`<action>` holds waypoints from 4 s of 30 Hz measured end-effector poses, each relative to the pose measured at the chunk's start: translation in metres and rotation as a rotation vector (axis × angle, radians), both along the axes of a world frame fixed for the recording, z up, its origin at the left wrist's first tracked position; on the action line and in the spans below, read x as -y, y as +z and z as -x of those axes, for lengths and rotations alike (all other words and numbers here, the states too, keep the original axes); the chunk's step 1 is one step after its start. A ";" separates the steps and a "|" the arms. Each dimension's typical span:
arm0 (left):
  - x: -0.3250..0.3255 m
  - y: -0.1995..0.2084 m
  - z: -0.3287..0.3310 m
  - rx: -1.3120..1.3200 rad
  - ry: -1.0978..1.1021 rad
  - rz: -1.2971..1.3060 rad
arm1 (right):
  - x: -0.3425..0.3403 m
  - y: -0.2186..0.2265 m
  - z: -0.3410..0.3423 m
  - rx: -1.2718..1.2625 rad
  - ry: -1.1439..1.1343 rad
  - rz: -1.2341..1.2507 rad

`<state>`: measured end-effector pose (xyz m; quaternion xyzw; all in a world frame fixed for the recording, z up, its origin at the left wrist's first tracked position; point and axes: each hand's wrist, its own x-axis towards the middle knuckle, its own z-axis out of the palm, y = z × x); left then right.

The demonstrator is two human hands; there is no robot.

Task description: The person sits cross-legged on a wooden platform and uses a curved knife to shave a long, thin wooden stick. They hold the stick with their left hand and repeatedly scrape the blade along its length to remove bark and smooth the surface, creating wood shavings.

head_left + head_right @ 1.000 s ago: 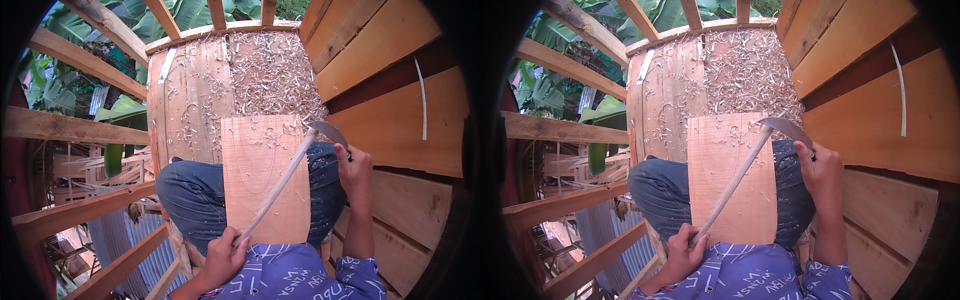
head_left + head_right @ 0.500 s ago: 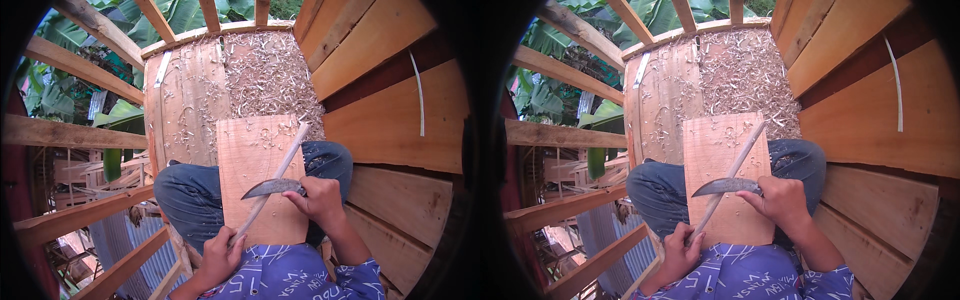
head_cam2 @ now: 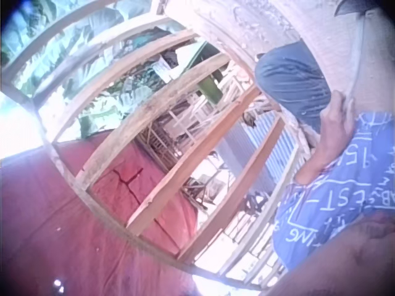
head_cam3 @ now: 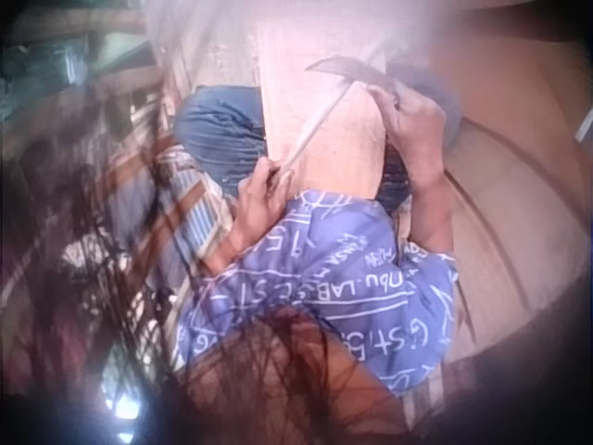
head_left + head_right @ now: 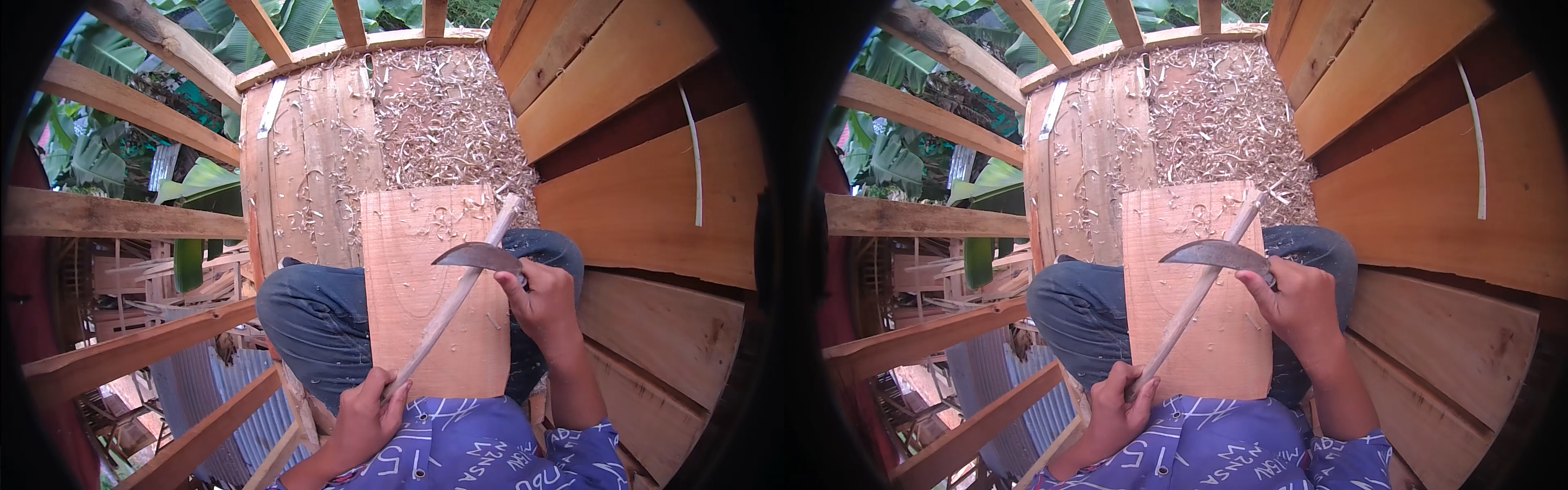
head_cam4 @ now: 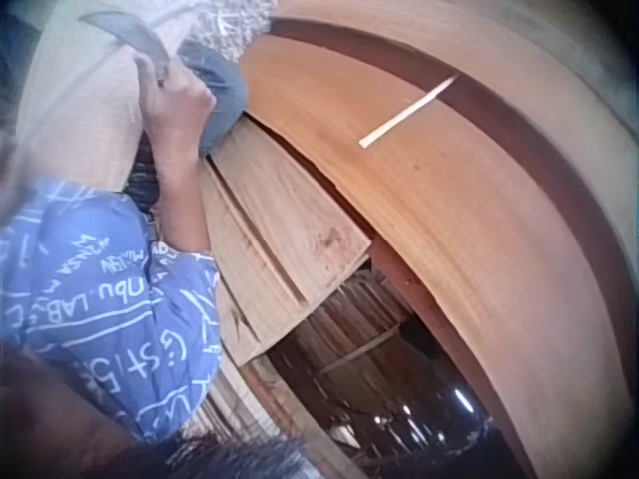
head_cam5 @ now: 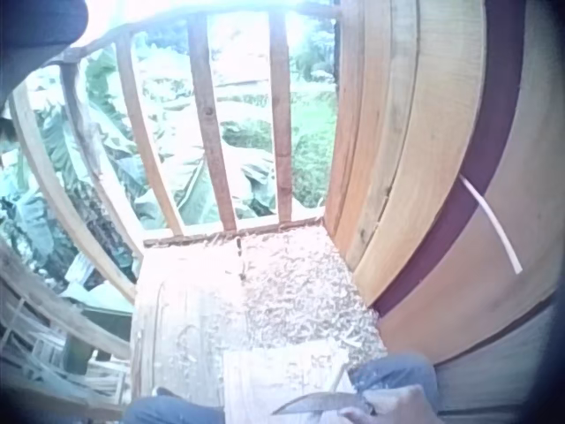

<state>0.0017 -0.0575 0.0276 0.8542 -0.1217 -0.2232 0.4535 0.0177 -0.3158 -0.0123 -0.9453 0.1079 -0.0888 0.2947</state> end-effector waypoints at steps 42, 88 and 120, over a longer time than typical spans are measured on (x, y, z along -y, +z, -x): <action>-0.024 -0.009 0.008 -0.148 0.135 0.246 | 0.028 0.051 -0.016 0.152 -0.293 -0.184; -0.021 -0.010 0.009 -0.739 0.183 0.636 | 0.037 0.040 -0.025 0.103 -0.299 -0.192; 0.008 -0.003 -0.005 -0.379 0.225 0.468 | -0.015 0.025 -0.004 0.168 0.083 0.146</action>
